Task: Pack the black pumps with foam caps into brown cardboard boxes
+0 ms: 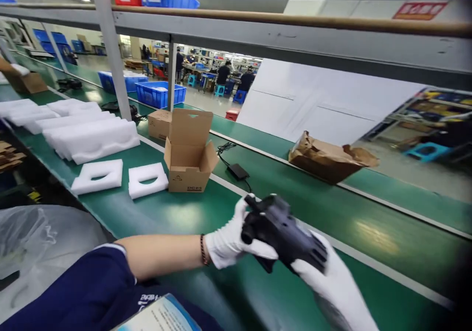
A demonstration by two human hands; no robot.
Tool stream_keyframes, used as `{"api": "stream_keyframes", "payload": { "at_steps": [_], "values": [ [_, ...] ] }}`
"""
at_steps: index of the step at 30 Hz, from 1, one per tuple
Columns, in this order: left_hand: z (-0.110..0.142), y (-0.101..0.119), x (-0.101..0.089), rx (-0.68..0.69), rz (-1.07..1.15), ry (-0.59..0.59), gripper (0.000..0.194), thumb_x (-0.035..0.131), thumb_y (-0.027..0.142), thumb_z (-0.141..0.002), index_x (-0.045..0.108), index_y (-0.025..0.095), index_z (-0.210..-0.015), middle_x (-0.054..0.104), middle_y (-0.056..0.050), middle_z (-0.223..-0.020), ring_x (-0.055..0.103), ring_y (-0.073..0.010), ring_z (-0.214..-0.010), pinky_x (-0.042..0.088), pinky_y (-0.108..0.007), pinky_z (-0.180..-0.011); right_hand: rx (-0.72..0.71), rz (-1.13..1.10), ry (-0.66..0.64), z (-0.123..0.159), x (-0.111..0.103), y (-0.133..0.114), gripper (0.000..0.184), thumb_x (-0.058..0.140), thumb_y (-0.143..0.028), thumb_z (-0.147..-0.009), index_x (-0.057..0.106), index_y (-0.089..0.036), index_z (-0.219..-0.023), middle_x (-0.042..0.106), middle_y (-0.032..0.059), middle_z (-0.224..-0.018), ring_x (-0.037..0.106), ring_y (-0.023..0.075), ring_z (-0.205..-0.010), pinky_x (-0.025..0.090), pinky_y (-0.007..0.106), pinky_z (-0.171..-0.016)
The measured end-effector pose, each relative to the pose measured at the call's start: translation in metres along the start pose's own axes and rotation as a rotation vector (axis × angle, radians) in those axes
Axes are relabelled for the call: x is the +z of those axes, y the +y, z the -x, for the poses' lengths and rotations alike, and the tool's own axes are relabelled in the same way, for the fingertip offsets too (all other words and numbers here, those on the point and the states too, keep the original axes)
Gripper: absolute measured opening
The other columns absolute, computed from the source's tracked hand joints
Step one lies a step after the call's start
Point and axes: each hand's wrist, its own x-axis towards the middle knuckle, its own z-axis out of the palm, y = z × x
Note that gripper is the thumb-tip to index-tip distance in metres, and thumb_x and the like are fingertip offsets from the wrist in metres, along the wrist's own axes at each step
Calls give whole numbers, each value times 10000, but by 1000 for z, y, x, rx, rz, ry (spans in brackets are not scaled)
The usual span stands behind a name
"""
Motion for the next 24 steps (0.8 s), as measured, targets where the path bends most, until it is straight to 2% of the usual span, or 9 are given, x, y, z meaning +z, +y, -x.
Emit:
{"api": "stream_keyframes", "payload": {
  "at_steps": [2,5,6,8,11,13,18,21,24],
  "values": [
    [27,7,-18,-9,90,58,1222,861,46,-473,275,401,-1485,579,-54,-1357,602,-233,-1181,493,-368,-971,-128,3,-183,-1,15,-4,743,807,-467,-590,563,-245,-1256,695,107,-1170,664,357,-1044,581,432,-856],
    [60,19,-34,-51,226,129,910,794,39,-533,524,331,-1352,704,-8,-1126,668,-191,-1031,508,-317,-927,-392,199,-322,-36,41,14,277,719,-380,-717,702,-249,-961,720,61,-904,665,273,-859,550,424,-859],
    [68,22,-35,-59,263,149,792,781,47,-549,596,299,-1277,729,3,-1029,685,-175,-958,518,-298,-895,-453,240,-239,-51,50,23,145,666,-383,-765,701,-253,-819,701,48,-815,647,256,-814,535,439,-877],
    [80,28,-34,-60,308,171,585,772,53,-565,689,246,-1111,742,20,-887,692,-145,-842,531,-260,-839,-470,237,98,-80,70,41,218,591,-427,-802,645,-245,-697,660,54,-800,622,269,-888,479,497,-974],
    [87,30,-31,-64,335,157,411,772,71,-586,726,206,-972,746,21,-846,688,-134,-804,538,-250,-835,-308,102,631,-104,92,45,354,486,-543,-834,601,-212,-885,585,125,-1080,520,320,-1186,393,553,-1087],
    [89,28,-32,-89,334,148,430,768,88,-606,729,199,-1020,755,6,-900,695,-150,-846,536,-279,-885,-166,-116,801,-104,94,30,472,340,-560,-911,510,-191,-1151,482,166,-1291,464,305,-1287,473,517,-1039],
    [98,15,-41,-248,411,137,687,722,83,-654,613,220,-1318,744,-38,-1096,677,-217,-1057,462,-427,-1078,-131,-578,1143,-56,49,-30,452,240,-518,-978,344,-254,-1329,402,149,-1470,501,291,-1316,624,428,-782],
    [112,9,-44,-374,482,154,686,664,76,-723,560,216,-1387,737,-58,-1135,665,-230,-1117,418,-465,-1135,-276,-445,1490,-6,26,-49,357,281,-490,-993,447,-285,-1234,374,91,-1522,618,282,-1171,592,358,-561],
    [120,8,-54,-478,489,251,660,555,26,-807,523,251,-1427,745,-50,-1122,693,-216,-1079,427,-444,-1143,-300,-164,1427,34,20,-44,420,247,-499,-1022,514,-237,-1213,465,116,-1454,684,225,-999,525,274,-479]
  ]
}}
